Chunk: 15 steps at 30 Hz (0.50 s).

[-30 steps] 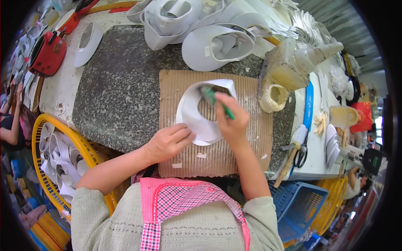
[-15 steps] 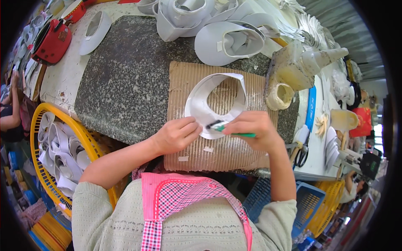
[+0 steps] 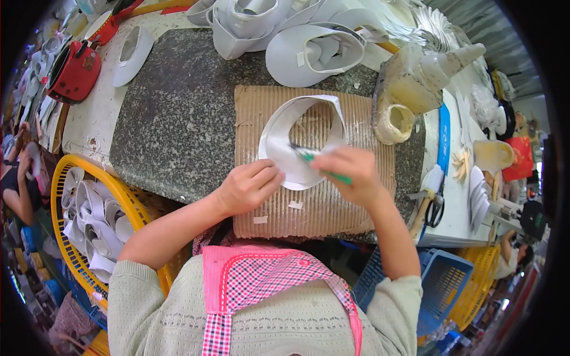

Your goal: The person applies glue to shoe uppers using a brush and trims one of the shoe uppers using scissors.

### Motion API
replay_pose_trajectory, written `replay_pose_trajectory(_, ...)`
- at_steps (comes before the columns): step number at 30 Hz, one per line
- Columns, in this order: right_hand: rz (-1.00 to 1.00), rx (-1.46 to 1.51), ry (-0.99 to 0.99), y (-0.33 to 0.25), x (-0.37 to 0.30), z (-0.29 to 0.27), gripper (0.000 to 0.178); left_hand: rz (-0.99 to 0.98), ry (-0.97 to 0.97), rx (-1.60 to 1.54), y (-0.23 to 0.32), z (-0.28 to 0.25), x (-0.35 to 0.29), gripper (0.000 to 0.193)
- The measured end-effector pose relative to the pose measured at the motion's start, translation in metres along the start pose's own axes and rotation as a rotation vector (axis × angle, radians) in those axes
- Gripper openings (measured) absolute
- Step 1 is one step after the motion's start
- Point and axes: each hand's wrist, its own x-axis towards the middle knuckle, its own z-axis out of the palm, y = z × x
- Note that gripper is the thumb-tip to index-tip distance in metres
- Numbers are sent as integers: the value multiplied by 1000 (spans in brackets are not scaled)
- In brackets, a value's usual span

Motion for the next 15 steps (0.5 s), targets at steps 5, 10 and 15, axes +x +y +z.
replay_pose_trajectory(5,98,140,207,-19,-12,0,15,-23,-46,12,4,-5,1,28)
replay_pose_trajectory(10,493,41,441,-17,-9,35,6,5,-15,-2,4,2,6,30)
replay_pose_trajectory(15,580,172,274,-44,-29,16,9,-31,-31,18,2,-2,4,28)
